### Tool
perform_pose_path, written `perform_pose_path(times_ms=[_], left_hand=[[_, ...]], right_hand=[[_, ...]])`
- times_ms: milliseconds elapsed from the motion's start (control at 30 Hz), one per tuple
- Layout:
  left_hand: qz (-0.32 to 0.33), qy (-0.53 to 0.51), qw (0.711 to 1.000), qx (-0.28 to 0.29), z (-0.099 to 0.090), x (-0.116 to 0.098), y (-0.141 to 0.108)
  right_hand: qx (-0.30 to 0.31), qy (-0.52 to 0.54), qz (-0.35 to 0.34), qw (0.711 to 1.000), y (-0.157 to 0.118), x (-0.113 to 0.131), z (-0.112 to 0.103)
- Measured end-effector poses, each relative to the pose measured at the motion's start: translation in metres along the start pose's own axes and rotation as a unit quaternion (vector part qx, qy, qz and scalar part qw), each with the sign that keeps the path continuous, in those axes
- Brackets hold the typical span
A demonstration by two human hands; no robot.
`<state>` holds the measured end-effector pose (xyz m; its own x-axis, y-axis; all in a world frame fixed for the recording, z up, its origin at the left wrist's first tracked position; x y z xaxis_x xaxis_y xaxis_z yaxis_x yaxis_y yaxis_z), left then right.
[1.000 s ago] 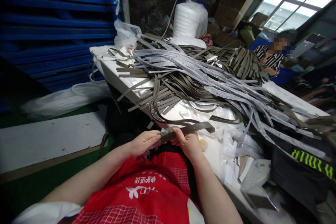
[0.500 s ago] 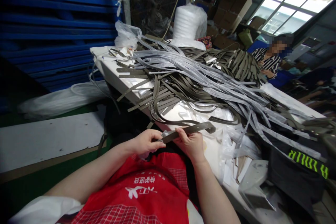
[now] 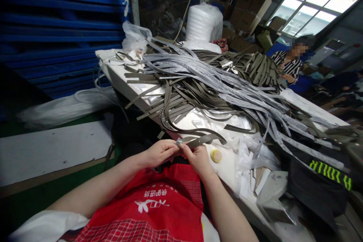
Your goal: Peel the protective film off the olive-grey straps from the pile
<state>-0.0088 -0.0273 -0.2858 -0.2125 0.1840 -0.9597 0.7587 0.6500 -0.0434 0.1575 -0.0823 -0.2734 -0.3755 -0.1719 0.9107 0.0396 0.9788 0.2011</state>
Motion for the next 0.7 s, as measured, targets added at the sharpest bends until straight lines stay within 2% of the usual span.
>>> perform_pose_path(times_ms=[133,267,367,433,500,567,633,700], left_hand=[[-0.019,0.031,0.999,-0.022,0.002,-0.003,-0.002],[-0.017,0.05,0.998,-0.041,0.005,-0.004,0.001],[0.008,0.094,0.993,-0.073,0.003,-0.005,0.002],[0.005,0.098,0.992,-0.078,0.002,-0.005,0.0],[-0.019,0.059,0.996,-0.07,0.003,-0.003,-0.003],[-0.056,0.0,0.996,-0.065,0.004,0.0,-0.006],[-0.1,-0.057,0.992,-0.059,0.005,0.005,-0.008],[-0.139,-0.118,0.983,-0.014,0.007,0.01,-0.008]], right_hand=[[-0.05,0.064,0.089,0.993,-0.002,-0.012,-0.001],[-0.056,0.082,0.118,0.988,-0.001,-0.015,0.007],[-0.028,0.118,0.151,0.981,0.001,-0.017,0.01],[0.006,0.191,0.192,0.963,0.001,-0.019,0.011],[0.002,0.274,0.2,0.941,0.001,-0.017,0.01],[-0.041,0.316,0.177,0.931,0.003,-0.013,0.008],[-0.069,0.316,0.155,0.933,0.004,-0.011,0.007],[-0.07,0.291,0.14,0.944,0.005,-0.009,0.007]])
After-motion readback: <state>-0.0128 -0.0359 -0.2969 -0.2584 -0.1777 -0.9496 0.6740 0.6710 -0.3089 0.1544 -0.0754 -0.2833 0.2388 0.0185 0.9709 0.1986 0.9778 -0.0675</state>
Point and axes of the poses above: each hand's wrist, its own y-axis towards the middle knuckle, its own z-axis out of the palm, x = y × z, the point moved 2 cm from there along y, towards the middle knuckle, and after that the axes turned 11 degrees about -z, right-handed, at the moved point
